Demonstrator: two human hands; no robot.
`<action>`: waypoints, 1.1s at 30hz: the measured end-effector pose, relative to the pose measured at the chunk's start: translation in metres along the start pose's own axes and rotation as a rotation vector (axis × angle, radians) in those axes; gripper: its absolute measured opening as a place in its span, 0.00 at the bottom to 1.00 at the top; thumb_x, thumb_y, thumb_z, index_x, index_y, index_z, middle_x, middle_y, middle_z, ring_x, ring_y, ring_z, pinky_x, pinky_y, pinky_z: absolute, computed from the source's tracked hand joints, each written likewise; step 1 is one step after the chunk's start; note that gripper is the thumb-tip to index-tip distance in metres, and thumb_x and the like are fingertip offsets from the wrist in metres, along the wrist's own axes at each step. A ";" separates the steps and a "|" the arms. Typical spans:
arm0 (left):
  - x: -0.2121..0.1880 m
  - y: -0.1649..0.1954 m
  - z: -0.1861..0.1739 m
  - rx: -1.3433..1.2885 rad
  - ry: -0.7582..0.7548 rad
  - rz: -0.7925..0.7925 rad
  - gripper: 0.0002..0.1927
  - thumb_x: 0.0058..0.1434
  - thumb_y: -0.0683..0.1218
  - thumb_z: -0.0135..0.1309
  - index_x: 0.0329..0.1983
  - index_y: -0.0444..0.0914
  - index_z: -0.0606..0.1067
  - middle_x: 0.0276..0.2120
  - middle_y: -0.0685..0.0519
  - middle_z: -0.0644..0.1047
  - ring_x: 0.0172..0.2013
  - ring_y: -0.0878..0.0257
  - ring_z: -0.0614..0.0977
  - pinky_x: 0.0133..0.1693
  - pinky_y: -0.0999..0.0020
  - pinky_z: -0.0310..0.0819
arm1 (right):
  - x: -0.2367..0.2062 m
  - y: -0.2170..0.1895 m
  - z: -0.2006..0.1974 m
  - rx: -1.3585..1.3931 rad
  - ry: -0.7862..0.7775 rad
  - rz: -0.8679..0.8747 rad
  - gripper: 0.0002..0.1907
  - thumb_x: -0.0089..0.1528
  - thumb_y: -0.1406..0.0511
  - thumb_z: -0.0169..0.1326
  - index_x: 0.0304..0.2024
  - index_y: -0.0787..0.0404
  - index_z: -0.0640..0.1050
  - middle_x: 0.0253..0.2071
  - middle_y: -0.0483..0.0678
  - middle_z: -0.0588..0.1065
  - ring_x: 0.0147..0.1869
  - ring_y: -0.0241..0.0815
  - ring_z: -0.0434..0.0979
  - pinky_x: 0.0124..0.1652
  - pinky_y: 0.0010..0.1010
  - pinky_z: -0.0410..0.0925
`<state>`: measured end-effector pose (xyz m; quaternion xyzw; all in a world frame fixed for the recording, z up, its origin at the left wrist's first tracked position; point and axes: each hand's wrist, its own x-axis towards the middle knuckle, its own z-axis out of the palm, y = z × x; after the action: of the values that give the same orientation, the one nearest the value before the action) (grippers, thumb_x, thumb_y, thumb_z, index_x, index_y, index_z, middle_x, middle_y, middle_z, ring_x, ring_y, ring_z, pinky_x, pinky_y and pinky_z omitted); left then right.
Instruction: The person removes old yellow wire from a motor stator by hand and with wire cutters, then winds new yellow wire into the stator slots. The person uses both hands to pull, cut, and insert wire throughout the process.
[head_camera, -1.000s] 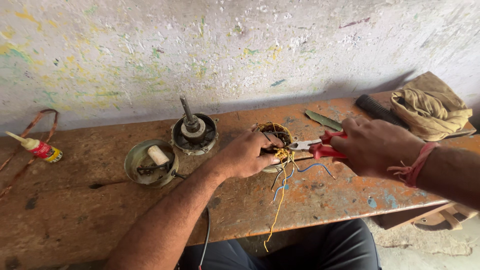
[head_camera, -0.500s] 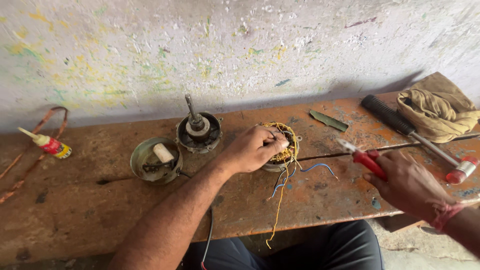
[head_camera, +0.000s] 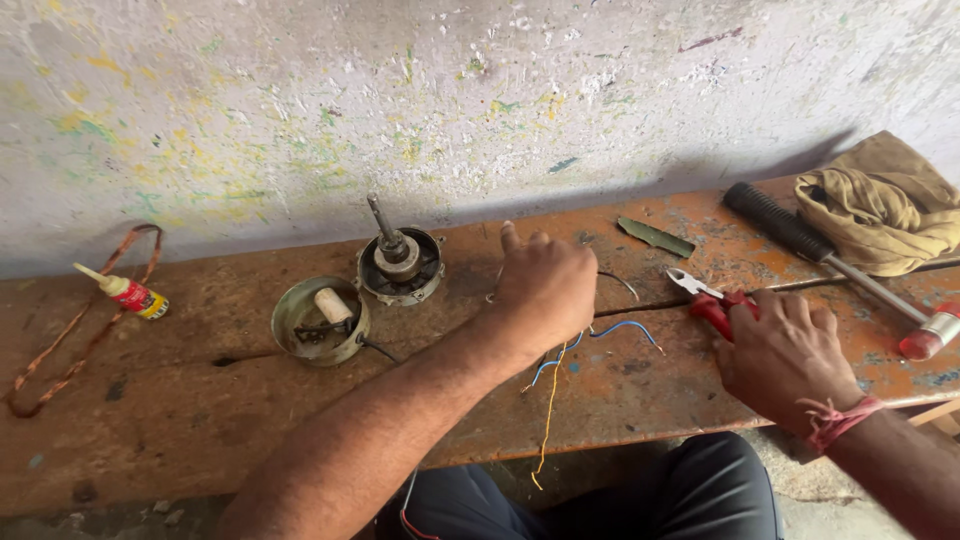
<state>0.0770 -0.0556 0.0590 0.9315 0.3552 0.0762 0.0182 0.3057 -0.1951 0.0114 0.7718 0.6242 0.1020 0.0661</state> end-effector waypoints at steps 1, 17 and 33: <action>0.000 0.003 -0.002 0.066 -0.027 0.016 0.05 0.59 0.42 0.56 0.34 0.35 0.79 0.33 0.43 0.82 0.43 0.50 0.82 0.62 0.20 0.50 | 0.000 -0.006 -0.004 -0.028 0.058 -0.015 0.31 0.56 0.48 0.52 0.53 0.62 0.74 0.54 0.59 0.73 0.56 0.58 0.73 0.52 0.54 0.66; 0.014 -0.024 0.015 -0.175 0.024 0.160 0.08 0.55 0.44 0.55 0.31 0.33 0.78 0.27 0.42 0.81 0.36 0.48 0.83 0.52 0.45 0.67 | 0.113 -0.072 0.016 1.385 0.092 -0.276 0.16 0.62 0.71 0.53 0.53 0.66 0.75 0.48 0.52 0.81 0.52 0.40 0.82 0.50 0.30 0.74; 0.019 -0.065 0.037 -0.691 0.077 0.180 0.04 0.61 0.43 0.55 0.32 0.37 0.75 0.24 0.51 0.79 0.30 0.53 0.83 0.69 0.39 0.53 | 0.141 -0.086 0.050 1.658 -0.003 -0.325 0.09 0.69 0.69 0.50 0.46 0.66 0.79 0.39 0.43 0.78 0.44 0.29 0.74 0.44 0.25 0.71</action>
<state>0.0539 0.0059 0.0191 0.8945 0.2254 0.2279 0.3118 0.2643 -0.0380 -0.0465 0.4712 0.6002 -0.4009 -0.5070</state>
